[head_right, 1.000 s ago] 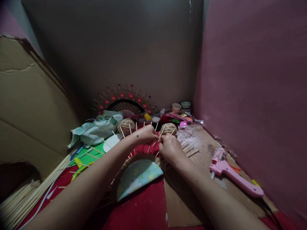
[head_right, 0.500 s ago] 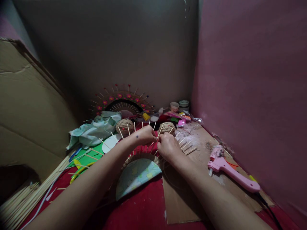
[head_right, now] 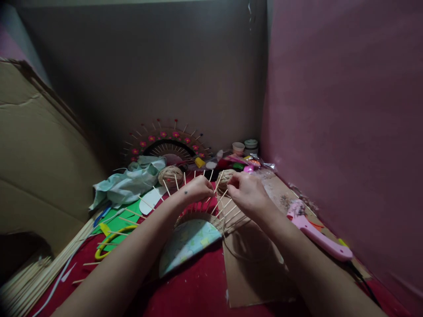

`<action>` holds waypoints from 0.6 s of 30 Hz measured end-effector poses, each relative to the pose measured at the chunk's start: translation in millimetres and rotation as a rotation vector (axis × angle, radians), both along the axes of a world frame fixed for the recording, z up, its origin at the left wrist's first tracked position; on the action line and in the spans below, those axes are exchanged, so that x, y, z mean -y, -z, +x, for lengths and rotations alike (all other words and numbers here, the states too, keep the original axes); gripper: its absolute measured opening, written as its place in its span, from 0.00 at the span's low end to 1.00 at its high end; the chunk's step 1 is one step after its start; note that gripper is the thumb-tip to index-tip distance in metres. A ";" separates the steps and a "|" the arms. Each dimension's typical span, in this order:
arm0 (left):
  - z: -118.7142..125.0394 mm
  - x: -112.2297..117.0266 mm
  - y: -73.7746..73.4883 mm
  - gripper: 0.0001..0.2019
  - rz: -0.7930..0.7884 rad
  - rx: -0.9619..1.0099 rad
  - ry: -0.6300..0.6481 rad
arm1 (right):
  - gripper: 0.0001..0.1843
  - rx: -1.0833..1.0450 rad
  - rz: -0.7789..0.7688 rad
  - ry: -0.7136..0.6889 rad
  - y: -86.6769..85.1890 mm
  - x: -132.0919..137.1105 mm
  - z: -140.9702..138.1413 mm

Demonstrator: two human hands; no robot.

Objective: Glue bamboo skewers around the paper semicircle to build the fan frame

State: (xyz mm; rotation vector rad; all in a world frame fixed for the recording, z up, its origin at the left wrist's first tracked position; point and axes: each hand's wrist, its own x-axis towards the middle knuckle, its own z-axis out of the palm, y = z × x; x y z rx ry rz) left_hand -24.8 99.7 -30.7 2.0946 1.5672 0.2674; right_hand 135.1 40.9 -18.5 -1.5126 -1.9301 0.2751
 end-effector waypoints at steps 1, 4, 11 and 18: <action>-0.2 0.0 0.0 0.06 0.009 0.001 -0.001 | 0.08 0.015 -0.029 -0.011 1.3 3.3 1.1; -1.7 -1.1 -0.1 0.06 0.013 0.031 0.002 | 0.11 0.084 -0.134 -0.072 16.3 12.5 -3.4; -4.3 -5.8 1.6 0.07 0.009 0.028 -0.024 | 0.05 0.248 -0.140 -0.054 45.2 32.4 -23.7; -6.5 1.3 -7.0 0.06 0.040 0.031 -0.065 | 0.05 0.024 -0.129 -0.042 35.8 24.2 -5.7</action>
